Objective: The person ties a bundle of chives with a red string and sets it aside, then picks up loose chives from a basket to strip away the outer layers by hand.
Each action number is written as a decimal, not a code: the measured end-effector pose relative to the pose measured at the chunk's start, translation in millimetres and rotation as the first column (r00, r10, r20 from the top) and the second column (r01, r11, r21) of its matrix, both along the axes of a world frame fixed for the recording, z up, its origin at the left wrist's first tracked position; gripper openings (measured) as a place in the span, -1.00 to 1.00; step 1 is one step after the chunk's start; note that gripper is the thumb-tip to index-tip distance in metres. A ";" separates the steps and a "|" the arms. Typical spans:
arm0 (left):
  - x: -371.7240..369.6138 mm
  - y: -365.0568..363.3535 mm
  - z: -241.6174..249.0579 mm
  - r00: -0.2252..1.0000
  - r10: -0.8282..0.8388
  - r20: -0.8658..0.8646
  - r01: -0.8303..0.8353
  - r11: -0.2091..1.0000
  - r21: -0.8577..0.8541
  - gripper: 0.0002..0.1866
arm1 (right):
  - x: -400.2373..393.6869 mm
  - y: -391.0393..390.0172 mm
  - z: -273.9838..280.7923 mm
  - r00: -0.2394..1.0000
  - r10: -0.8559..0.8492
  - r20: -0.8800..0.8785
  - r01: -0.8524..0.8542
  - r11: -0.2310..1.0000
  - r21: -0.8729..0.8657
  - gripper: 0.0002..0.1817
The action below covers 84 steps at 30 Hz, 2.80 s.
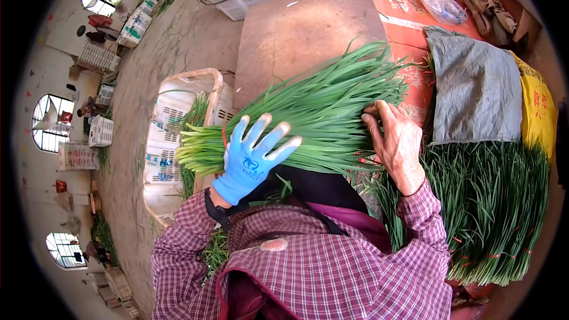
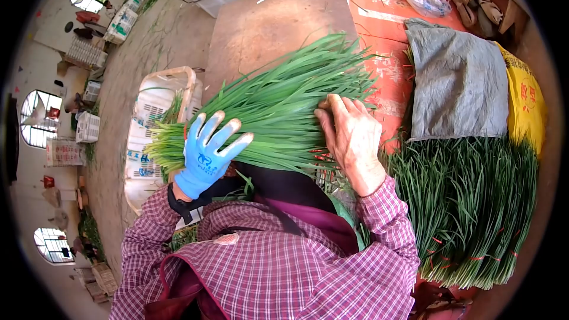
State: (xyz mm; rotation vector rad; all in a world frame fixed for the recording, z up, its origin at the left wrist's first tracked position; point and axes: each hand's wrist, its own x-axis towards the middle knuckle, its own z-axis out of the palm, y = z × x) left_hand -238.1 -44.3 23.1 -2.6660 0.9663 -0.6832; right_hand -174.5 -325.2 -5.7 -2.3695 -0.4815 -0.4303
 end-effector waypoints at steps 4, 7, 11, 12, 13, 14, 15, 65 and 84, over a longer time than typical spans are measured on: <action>-0.8 -1.0 0.9 1.000 0.002 -0.011 -0.002 1.000 0.009 -0.56 | 2.5 0.8 -0.5 0.999 -0.019 -0.032 0.019 1.000 0.021 -0.88; 0.3 -0.1 -1.9 1.000 -0.002 0.003 0.002 1.000 0.002 -0.56 | 4.6 1.6 5.0 0.994 -0.053 0.095 0.043 0.994 0.097 -0.85; -0.8 -0.9 0.7 1.000 0.000 -0.003 0.000 1.000 -0.002 -0.56 | 4.4 1.6 7.8 0.995 -0.052 0.090 0.052 0.999 0.007 -0.78; -0.8 -1.1 1.1 1.000 0.001 -0.001 -0.001 1.000 0.004 -0.56 | 4.7 1.1 7.5 0.995 -0.038 0.094 0.038 0.999 0.006 -0.77; -0.8 -1.2 0.8 1.000 0.002 0.001 -0.002 1.000 0.011 -0.56 | 4.6 0.5 7.5 0.995 -0.039 0.094 0.038 0.999 0.003 -0.77; -1.2 -1.1 0.4 1.000 0.002 -0.001 -0.002 1.000 0.009 -0.56 | 3.9 0.3 7.4 0.994 -0.030 0.103 0.030 1.000 0.005 -0.79; -1.0 -0.8 0.1 1.000 0.001 0.003 -0.001 1.000 0.011 -0.56 | 3.4 0.3 7.2 0.993 -0.022 0.114 0.021 1.000 0.008 -0.80; 2.3 -3.8 -1.2 0.999 -0.041 -0.012 0.041 0.998 0.041 -0.67 | -4.8 47.3 16.3 0.961 0.269 0.057 -0.273 0.959 0.072 -0.86; 4.5 -3.8 2.8 0.998 -0.059 -0.028 0.060 0.998 0.034 -0.67 | -3.7 59.3 18.5 0.939 0.291 0.183 -0.290 0.956 -0.035 -0.82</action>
